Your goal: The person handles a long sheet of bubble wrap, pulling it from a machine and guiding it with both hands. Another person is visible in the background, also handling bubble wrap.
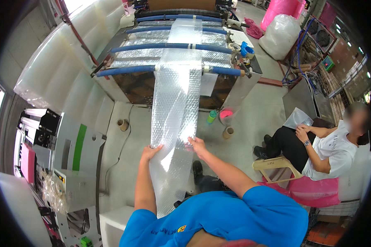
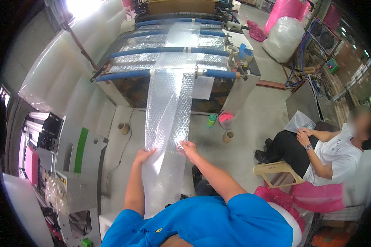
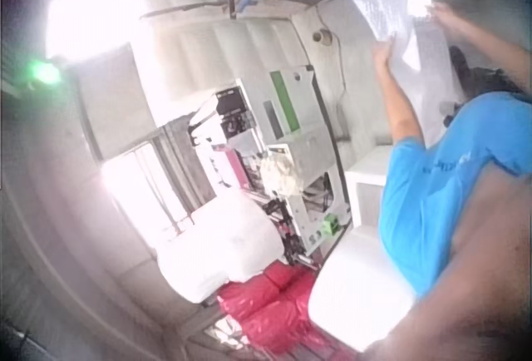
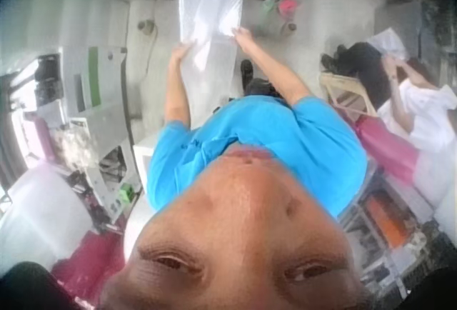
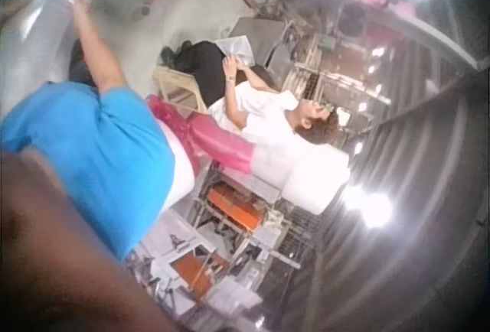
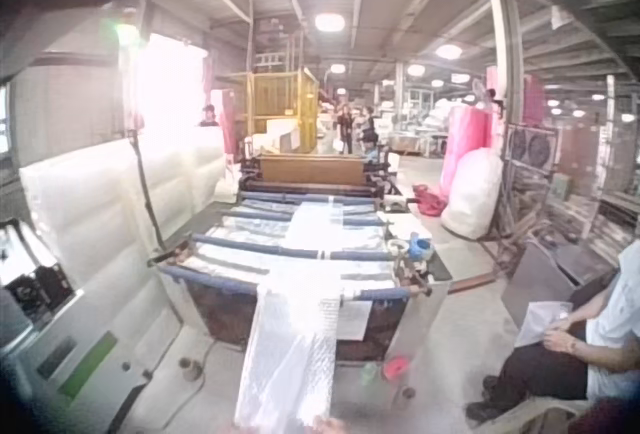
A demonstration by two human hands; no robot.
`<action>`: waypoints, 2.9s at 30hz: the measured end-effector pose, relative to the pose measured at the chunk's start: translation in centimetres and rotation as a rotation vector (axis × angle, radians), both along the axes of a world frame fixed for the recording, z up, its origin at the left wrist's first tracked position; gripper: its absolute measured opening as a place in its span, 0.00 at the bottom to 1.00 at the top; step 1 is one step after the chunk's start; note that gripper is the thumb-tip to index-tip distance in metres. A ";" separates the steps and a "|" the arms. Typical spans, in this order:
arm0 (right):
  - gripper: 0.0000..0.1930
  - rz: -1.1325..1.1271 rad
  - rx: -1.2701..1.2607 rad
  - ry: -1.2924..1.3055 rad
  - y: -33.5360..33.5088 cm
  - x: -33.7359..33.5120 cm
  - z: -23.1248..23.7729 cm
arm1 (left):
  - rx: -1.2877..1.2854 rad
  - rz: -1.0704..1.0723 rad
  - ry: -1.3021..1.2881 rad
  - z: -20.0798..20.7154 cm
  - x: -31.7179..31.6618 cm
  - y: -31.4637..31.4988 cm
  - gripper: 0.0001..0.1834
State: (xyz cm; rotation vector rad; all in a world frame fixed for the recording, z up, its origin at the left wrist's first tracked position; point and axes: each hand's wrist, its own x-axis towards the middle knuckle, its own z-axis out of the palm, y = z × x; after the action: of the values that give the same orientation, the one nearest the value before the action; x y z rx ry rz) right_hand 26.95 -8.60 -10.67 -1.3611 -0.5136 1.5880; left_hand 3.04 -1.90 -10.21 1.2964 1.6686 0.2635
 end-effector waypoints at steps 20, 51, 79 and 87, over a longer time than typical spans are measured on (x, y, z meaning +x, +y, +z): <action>0.11 -0.012 0.285 -0.303 -10.0 -4.6 4.7 | 0.368 0.258 -0.029 5.9 -4.8 -9.5 0.24; 0.13 0.884 -0.166 -0.575 -1.5 3.9 -13.7 | 0.101 0.295 0.129 -13.1 0.8 -5.0 0.32; 0.10 0.116 0.326 -0.499 12.4 8.9 -2.1 | 0.685 0.214 -0.366 -3.1 8.5 12.6 0.21; 0.14 -0.103 0.082 -0.057 4.9 1.5 0.1 | -0.026 0.128 -0.161 -7.9 2.0 3.2 0.35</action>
State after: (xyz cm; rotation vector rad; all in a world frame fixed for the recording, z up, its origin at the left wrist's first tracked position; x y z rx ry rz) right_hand 28.47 -3.67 -10.59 -1.3523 -0.5294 1.4336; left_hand 5.03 1.29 -18.07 1.1208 1.6134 0.4109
